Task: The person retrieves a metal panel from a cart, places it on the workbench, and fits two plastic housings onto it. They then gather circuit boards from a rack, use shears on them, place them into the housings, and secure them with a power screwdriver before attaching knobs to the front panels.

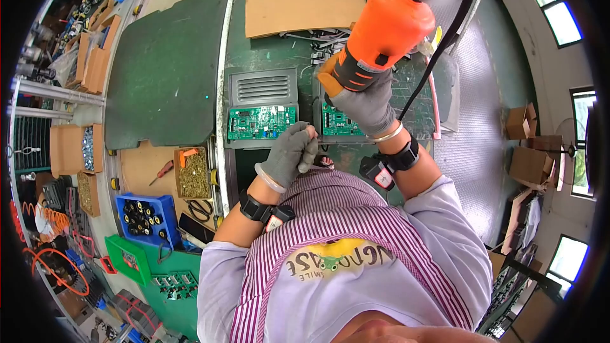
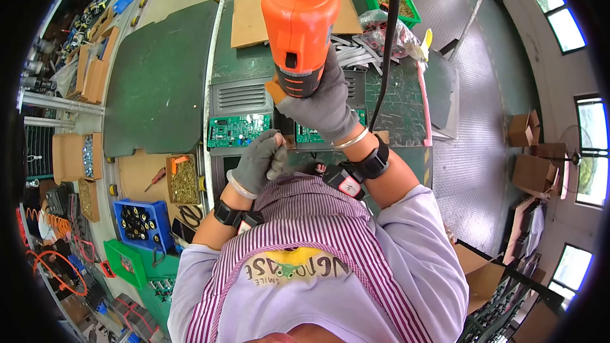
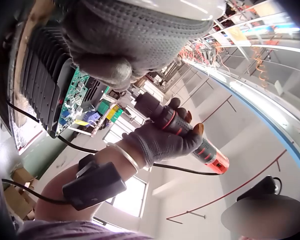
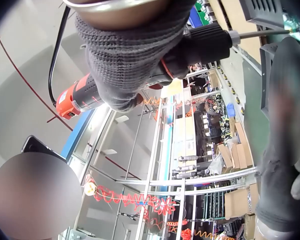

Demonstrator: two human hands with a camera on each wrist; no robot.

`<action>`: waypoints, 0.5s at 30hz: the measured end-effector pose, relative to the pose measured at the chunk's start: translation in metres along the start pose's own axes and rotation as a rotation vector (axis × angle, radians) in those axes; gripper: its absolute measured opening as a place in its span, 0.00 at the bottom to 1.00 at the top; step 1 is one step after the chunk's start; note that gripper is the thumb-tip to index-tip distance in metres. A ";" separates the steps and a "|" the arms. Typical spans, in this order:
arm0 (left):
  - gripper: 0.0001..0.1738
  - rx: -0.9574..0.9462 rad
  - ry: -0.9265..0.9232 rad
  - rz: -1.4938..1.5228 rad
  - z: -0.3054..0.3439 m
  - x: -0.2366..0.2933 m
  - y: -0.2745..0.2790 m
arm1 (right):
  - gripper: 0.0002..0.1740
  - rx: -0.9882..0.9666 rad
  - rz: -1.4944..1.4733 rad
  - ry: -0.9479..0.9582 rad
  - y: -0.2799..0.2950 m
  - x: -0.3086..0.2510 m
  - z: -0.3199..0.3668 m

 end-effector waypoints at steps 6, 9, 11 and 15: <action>0.04 -0.015 -0.032 0.265 -0.005 -0.003 -0.006 | 0.25 -0.004 0.022 -0.019 -0.004 -0.012 -0.006; 0.05 0.005 -0.049 0.300 -0.015 -0.010 0.002 | 0.16 -0.021 -0.015 -0.075 0.000 -0.015 -0.008; 0.06 -0.042 -0.050 0.277 -0.018 -0.012 0.006 | 0.11 -0.036 -0.012 -0.160 0.006 -0.030 -0.006; 0.06 -0.033 -0.118 0.292 -0.018 -0.010 0.000 | 0.09 0.072 -0.393 -0.093 0.021 -0.055 0.003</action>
Point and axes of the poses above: each hand's wrist, its own z-axis away from the middle knuckle, its own y-axis out of the back of the hand, x = y × z, the point moved 3 cm from there along -z, towards the middle knuckle, and after that the axes turned 7 degrees about y, right-handed, at the moved point
